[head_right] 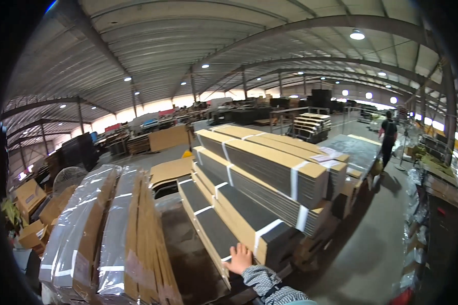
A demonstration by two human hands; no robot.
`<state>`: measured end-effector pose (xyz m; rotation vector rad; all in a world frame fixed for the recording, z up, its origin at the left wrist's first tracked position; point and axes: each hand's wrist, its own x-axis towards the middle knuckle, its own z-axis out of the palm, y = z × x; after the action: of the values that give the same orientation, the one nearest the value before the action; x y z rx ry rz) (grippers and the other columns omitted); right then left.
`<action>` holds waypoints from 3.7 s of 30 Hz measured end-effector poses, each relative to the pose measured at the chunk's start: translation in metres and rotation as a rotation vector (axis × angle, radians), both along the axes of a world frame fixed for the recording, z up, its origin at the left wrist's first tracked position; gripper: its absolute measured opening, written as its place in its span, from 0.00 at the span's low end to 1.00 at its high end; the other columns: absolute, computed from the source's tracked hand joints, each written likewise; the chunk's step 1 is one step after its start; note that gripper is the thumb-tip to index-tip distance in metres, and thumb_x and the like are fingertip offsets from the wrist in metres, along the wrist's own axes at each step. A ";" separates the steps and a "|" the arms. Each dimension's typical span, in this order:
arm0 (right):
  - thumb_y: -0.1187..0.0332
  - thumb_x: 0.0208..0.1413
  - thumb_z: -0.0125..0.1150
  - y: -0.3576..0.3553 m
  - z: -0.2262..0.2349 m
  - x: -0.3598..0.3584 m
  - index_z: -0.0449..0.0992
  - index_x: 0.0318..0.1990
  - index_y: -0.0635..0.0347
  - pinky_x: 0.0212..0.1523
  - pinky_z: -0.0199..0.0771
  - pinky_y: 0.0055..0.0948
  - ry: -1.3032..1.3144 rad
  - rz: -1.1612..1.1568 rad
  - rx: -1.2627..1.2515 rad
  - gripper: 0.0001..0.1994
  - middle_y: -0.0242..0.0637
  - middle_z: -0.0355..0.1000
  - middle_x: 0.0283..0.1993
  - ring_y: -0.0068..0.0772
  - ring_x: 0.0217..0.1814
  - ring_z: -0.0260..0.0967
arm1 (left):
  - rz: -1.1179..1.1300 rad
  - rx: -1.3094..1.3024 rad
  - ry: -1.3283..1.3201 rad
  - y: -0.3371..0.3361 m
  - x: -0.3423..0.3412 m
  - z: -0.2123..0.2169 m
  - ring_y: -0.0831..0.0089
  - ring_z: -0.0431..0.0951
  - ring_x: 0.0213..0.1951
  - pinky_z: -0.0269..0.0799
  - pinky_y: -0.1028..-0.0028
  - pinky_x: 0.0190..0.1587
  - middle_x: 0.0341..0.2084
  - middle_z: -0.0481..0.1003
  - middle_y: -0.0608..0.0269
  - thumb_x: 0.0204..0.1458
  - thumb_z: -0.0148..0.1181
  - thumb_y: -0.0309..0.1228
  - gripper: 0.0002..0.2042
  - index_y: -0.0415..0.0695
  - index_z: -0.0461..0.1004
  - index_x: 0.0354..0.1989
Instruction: The recorder picks up plastic sleeves and slides long building components into them for packaging.
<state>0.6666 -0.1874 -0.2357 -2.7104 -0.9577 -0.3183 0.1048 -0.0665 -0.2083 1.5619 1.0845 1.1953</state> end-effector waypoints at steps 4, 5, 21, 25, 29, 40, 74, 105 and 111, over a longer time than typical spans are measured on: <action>0.32 0.48 0.55 0.015 0.023 -0.039 0.52 0.72 0.44 0.66 0.39 0.69 0.104 -0.074 -0.029 0.47 0.52 0.38 0.77 0.62 0.77 0.33 | -0.212 -0.063 -0.181 -0.053 0.047 0.074 0.80 0.68 0.23 0.62 0.81 0.25 0.38 0.79 0.58 0.56 0.54 0.24 0.15 0.35 0.75 0.51; 0.35 0.47 0.59 0.016 0.030 -0.041 0.53 0.71 0.44 0.65 0.41 0.69 0.152 -0.098 -0.040 0.46 0.50 0.37 0.77 0.62 0.76 0.34 | -0.274 -0.098 -0.255 -0.062 0.055 0.075 0.83 0.66 0.21 0.60 0.82 0.24 0.39 0.79 0.58 0.57 0.54 0.24 0.14 0.35 0.75 0.51; 0.56 0.49 0.72 -0.197 0.100 -0.284 0.66 0.62 0.67 0.66 0.60 0.38 1.268 0.995 0.327 0.36 0.51 0.66 0.62 0.40 0.67 0.60 | -0.473 -0.169 -0.356 -0.192 0.093 0.112 0.73 0.75 0.31 0.70 0.76 0.34 0.39 0.78 0.54 0.64 0.52 0.36 0.14 0.36 0.73 0.48; 0.66 0.52 0.70 -0.213 0.097 -0.316 0.73 0.36 0.64 0.40 0.70 0.30 1.103 0.751 0.609 0.13 0.37 0.73 0.38 0.27 0.40 0.70 | -0.625 -0.371 -0.564 -0.199 0.116 0.114 0.65 0.78 0.39 0.73 0.68 0.43 0.41 0.78 0.52 0.64 0.52 0.42 0.18 0.38 0.71 0.50; 0.73 0.55 0.63 -0.230 0.109 -0.298 0.73 0.34 0.62 0.37 0.70 0.32 0.445 0.888 0.857 0.04 0.36 0.68 0.28 0.34 0.33 0.71 | -0.562 -0.422 -0.614 -0.201 0.143 0.112 0.62 0.79 0.40 0.74 0.65 0.44 0.46 0.76 0.49 0.62 0.54 0.46 0.23 0.38 0.67 0.54; 0.65 0.53 0.64 -0.245 0.114 -0.218 0.75 0.31 0.57 0.38 0.69 0.40 0.074 0.957 0.606 0.07 0.40 0.71 0.36 0.45 0.39 0.70 | -0.673 0.093 -0.443 -0.224 0.228 0.087 0.83 0.65 0.16 0.58 0.83 0.19 0.25 0.79 0.57 0.63 0.50 0.49 0.24 0.34 0.74 0.41; 0.72 0.51 0.63 -0.247 0.137 -0.193 0.79 0.34 0.59 0.41 0.71 0.35 0.352 0.800 0.803 0.04 0.38 0.73 0.33 0.38 0.38 0.73 | -0.455 0.451 -0.014 -0.218 0.237 0.101 0.72 0.75 0.31 0.71 0.71 0.36 0.27 0.77 0.60 0.59 0.54 0.27 0.09 0.36 0.79 0.37; 0.66 0.57 0.61 -0.308 0.068 -0.117 0.68 0.53 0.67 0.26 0.64 0.23 2.020 0.946 0.780 0.19 0.37 0.72 0.27 0.25 0.25 0.66 | -1.318 -1.077 -0.697 -0.183 0.189 -0.019 0.70 0.71 0.28 0.67 0.75 0.29 0.23 0.72 0.61 0.41 0.73 0.37 0.15 0.43 0.73 0.29; 0.65 0.58 0.55 -0.304 -0.017 -0.087 0.78 0.38 0.64 0.33 0.67 0.29 0.884 0.814 0.112 0.11 0.35 0.73 0.28 0.33 0.29 0.68 | -1.328 0.423 0.572 -0.155 0.242 -0.028 0.57 0.80 0.34 0.76 0.66 0.37 0.39 0.79 0.59 0.44 0.62 0.25 0.12 0.45 0.81 0.39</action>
<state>0.5796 -0.4913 -0.2531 -1.7757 -1.4880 0.8555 0.3472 -0.2213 -0.2367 2.3775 -0.1028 0.0244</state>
